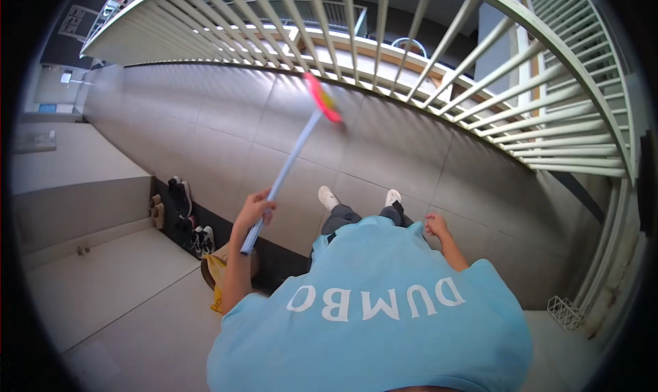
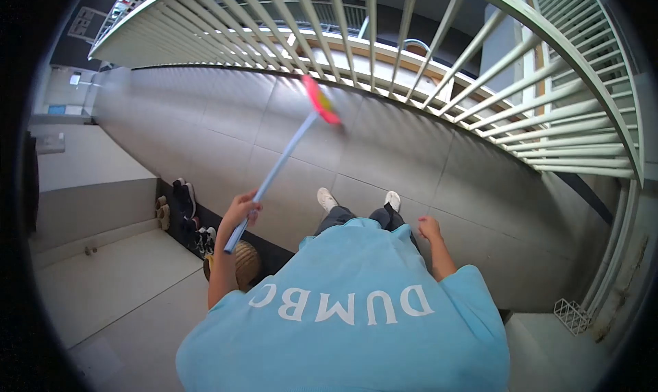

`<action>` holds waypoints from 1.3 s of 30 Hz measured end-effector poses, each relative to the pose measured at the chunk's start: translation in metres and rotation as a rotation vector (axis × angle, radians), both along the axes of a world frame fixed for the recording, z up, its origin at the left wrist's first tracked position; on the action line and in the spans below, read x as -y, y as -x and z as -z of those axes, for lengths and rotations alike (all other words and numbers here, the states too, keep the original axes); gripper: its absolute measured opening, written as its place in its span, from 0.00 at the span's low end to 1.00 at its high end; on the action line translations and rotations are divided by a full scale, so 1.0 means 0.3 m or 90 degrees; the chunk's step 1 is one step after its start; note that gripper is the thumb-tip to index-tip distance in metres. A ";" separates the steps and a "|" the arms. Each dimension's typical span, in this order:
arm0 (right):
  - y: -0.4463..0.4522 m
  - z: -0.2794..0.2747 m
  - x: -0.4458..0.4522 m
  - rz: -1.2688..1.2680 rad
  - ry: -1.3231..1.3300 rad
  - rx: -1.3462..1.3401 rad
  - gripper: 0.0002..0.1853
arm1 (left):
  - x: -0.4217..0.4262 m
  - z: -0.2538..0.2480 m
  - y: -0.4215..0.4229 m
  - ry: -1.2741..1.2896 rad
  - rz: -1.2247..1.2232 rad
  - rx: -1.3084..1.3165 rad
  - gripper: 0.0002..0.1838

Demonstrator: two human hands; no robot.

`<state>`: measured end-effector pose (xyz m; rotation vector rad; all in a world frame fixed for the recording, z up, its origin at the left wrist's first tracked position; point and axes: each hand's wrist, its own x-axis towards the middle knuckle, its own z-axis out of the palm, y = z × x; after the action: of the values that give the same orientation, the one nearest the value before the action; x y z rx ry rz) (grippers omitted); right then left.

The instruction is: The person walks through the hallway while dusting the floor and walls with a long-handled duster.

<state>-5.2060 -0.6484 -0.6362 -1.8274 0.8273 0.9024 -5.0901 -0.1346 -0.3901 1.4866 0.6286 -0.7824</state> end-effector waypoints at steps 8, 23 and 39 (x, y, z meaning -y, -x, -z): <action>-0.150 0.007 -0.349 -0.019 -0.010 -0.070 0.15 | -0.064 0.156 -0.034 0.146 0.247 -0.102 0.28; -0.288 -0.113 -0.704 -0.233 0.032 0.013 0.16 | -0.666 0.393 -0.295 -0.684 0.335 0.113 0.11; -0.311 -0.067 -0.678 -0.050 0.055 -0.083 0.15 | -0.440 0.034 -0.245 0.128 0.339 -0.019 0.28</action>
<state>-5.1125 -0.4450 -0.6160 -1.9031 0.8926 1.0586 -5.0165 -0.0026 -0.4002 1.4705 0.1597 -1.2400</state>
